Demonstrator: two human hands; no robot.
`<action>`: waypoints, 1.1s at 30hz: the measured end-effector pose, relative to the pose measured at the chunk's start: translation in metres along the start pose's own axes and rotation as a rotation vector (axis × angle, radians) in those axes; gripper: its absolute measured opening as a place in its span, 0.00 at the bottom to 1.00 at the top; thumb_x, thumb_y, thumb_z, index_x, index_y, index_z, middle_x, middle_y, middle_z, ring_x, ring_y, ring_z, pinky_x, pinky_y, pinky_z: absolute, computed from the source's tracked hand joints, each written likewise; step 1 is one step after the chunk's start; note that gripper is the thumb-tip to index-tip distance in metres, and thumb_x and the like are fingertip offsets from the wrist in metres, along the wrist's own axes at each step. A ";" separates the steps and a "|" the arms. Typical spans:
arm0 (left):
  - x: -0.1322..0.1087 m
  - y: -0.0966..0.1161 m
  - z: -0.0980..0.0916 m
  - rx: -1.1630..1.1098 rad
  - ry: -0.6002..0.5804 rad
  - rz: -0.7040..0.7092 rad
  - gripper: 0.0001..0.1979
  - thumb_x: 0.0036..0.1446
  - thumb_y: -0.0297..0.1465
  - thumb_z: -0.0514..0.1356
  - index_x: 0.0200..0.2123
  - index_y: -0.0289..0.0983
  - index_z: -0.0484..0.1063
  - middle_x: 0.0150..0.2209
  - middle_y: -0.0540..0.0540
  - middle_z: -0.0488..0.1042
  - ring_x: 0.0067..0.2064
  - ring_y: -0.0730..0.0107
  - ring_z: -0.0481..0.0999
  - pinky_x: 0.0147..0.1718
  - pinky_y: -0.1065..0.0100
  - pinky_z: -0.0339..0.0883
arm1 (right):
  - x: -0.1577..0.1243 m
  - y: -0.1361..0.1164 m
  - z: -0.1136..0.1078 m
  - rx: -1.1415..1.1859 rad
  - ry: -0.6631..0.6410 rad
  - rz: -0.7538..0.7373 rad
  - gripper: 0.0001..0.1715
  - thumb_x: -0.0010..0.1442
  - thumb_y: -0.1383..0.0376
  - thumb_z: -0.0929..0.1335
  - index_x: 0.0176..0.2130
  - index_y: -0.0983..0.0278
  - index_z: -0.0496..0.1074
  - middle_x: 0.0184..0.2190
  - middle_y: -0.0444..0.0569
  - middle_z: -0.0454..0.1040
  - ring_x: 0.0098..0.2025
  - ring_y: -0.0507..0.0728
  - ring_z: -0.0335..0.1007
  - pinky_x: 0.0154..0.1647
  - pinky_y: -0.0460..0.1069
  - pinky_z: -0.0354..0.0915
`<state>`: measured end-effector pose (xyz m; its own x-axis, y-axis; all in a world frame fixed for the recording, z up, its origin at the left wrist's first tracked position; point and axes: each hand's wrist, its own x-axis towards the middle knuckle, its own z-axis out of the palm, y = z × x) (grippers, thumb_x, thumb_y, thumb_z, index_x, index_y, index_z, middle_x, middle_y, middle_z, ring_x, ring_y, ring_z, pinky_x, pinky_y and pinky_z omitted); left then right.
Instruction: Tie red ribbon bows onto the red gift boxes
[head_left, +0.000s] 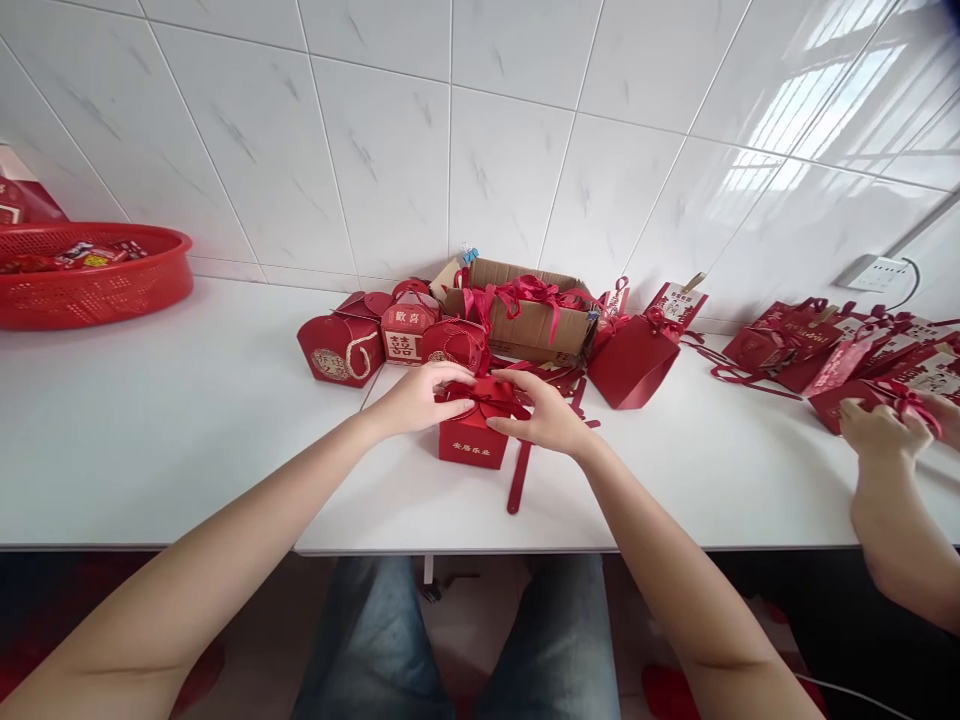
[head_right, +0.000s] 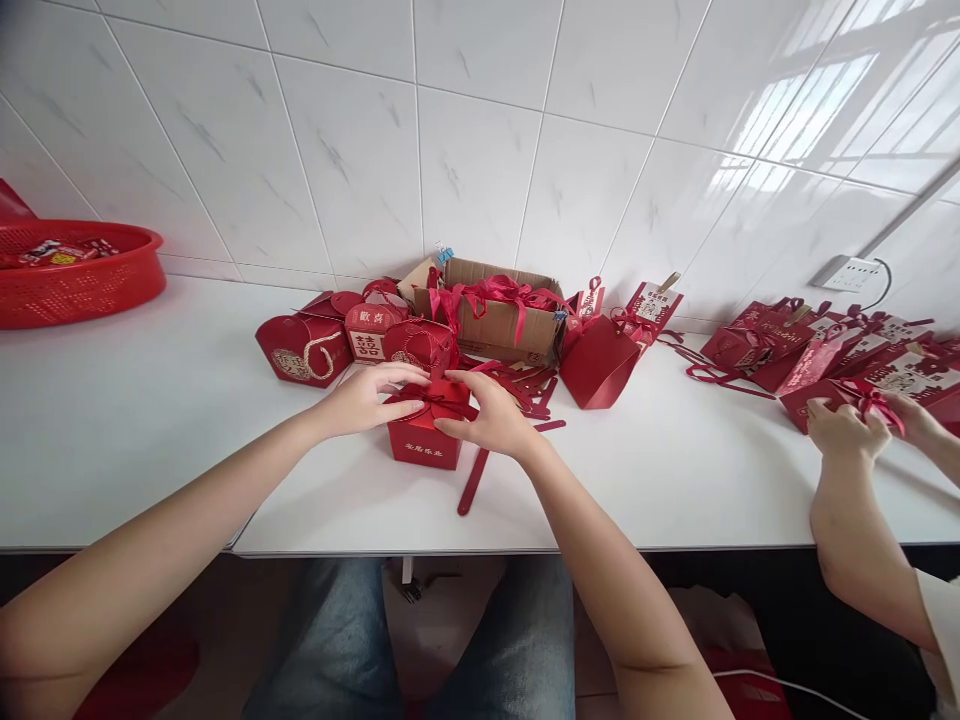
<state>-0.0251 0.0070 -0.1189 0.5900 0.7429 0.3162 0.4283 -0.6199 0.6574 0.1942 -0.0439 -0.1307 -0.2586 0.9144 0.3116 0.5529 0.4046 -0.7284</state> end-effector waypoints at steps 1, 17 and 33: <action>-0.001 0.000 0.002 -0.008 0.007 -0.003 0.18 0.52 0.40 0.63 0.44 0.39 0.76 0.51 0.42 0.74 0.53 0.57 0.73 0.52 0.58 0.69 | 0.000 0.001 0.001 0.000 0.008 -0.003 0.35 0.49 0.59 0.74 0.56 0.59 0.67 0.55 0.53 0.70 0.56 0.63 0.67 0.58 0.59 0.63; 0.001 -0.002 0.003 0.022 0.090 -0.006 0.08 0.54 0.37 0.59 0.29 0.38 0.71 0.41 0.43 0.76 0.44 0.60 0.76 0.43 0.60 0.72 | 0.005 0.011 0.006 0.042 0.116 -0.099 0.05 0.58 0.63 0.68 0.30 0.61 0.71 0.43 0.53 0.77 0.50 0.60 0.72 0.51 0.58 0.69; -0.005 -0.002 0.000 0.144 0.067 0.020 0.08 0.55 0.35 0.57 0.27 0.37 0.69 0.42 0.42 0.74 0.43 0.61 0.75 0.39 0.62 0.73 | -0.002 0.028 -0.007 -0.048 0.083 -0.112 0.10 0.59 0.62 0.66 0.27 0.62 0.66 0.37 0.50 0.67 0.37 0.55 0.68 0.37 0.54 0.70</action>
<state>-0.0291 0.0043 -0.1216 0.5542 0.7423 0.3767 0.5136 -0.6611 0.5469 0.2158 -0.0343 -0.1477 -0.2552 0.8609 0.4402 0.5622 0.5025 -0.6568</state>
